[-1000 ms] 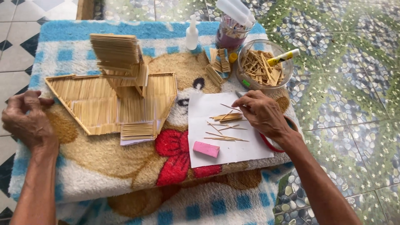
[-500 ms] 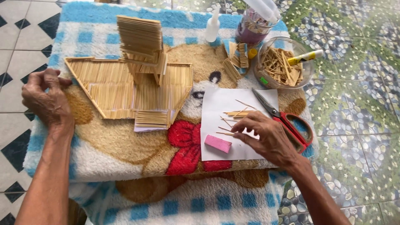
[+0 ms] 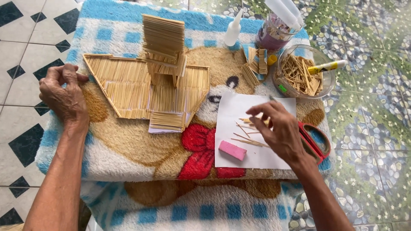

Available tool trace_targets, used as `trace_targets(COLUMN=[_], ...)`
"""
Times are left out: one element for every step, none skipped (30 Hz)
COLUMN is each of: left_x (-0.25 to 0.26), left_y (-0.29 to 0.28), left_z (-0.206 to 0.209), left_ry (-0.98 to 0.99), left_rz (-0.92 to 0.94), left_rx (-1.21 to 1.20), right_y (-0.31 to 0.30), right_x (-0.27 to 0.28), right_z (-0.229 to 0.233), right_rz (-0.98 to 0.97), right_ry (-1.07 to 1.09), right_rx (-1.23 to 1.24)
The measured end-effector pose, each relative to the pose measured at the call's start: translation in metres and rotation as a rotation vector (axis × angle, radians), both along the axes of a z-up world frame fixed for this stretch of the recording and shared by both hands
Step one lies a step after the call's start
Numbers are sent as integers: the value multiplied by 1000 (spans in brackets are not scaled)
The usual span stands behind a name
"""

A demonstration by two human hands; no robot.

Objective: Assembling a craft structure by gluing small wooden sticks together.

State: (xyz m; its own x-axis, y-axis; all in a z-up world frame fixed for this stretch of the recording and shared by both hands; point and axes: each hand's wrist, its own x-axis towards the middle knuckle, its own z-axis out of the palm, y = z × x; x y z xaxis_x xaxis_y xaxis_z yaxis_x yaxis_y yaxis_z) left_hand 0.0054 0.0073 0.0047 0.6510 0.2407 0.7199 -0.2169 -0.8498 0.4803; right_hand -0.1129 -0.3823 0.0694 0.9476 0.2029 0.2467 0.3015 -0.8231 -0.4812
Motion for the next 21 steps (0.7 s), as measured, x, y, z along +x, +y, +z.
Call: trace_targets(left_x=[0, -1, -2, -3, -3, -3, -2, -1, -1, -1, -2, -3, -3, -3, -3, -4, -4, -3, -3, -3, -3], left_y=[-2, -2, -2, -3, -3, -4, -4, -3, -1, -2, -3, -5, -5, -5, -5, -5, -6, -5, -4, -4, -4], left_z=[0, 2, 3, 3, 3, 4, 3, 2, 1, 3, 5, 6, 7, 7, 7, 8, 8, 9, 9, 9, 9], left_ry=[-4, 0, 5, 2, 5, 9, 6, -2, -10, -10, 3, 16, 16, 20, 25, 32, 38, 40, 44, 33, 23], left_rz=[4, 4, 4, 6, 4, 0, 0, 7, 14, 18, 17, 15, 19, 15, 10, 14, 15, 20, 28, 26, 23], left_rx=[-2, -11, -19, -18, -22, -28, -28, -15, -1, -2, -15, -28, -29, -44, -60, -59, -66, -72, -71, -71, -71], right_y=[0, 2, 4, 6, 9, 11, 15, 19, 24, 26, 28, 29, 29, 29, 29, 33, 36, 40, 42, 42, 42], right_x=[11, 21, 31, 42, 54, 65, 70, 76, 83, 88, 94, 100, 103, 107, 111, 104, 98, 94, 85, 76, 66], right_z=[1, 1, 1, -2, -5, -7, -5, -4, -2, -6, -11, -16, -16, -16, -17, -9, -1, 7, 11, 15, 19], right_rz=[4, 15, 25, 27, 35, 41, 42, 53, 64, 69, 76, 83, 87, 90, 94, 98, 128, 162, 169, 200, 231], right_ry=[-4, -48, -92, -95, -114, -133, -135, -117, -100, -100, -113, -125, -125, -124, -122, -114, -116, -121, -117, -77, -36], right_rx=[-2, -58, -114, -113, -115, -119, -120, -112, -105, -105, -134, -163, -164, -159, -155, -153, -150, -145, -143, -118, -93])
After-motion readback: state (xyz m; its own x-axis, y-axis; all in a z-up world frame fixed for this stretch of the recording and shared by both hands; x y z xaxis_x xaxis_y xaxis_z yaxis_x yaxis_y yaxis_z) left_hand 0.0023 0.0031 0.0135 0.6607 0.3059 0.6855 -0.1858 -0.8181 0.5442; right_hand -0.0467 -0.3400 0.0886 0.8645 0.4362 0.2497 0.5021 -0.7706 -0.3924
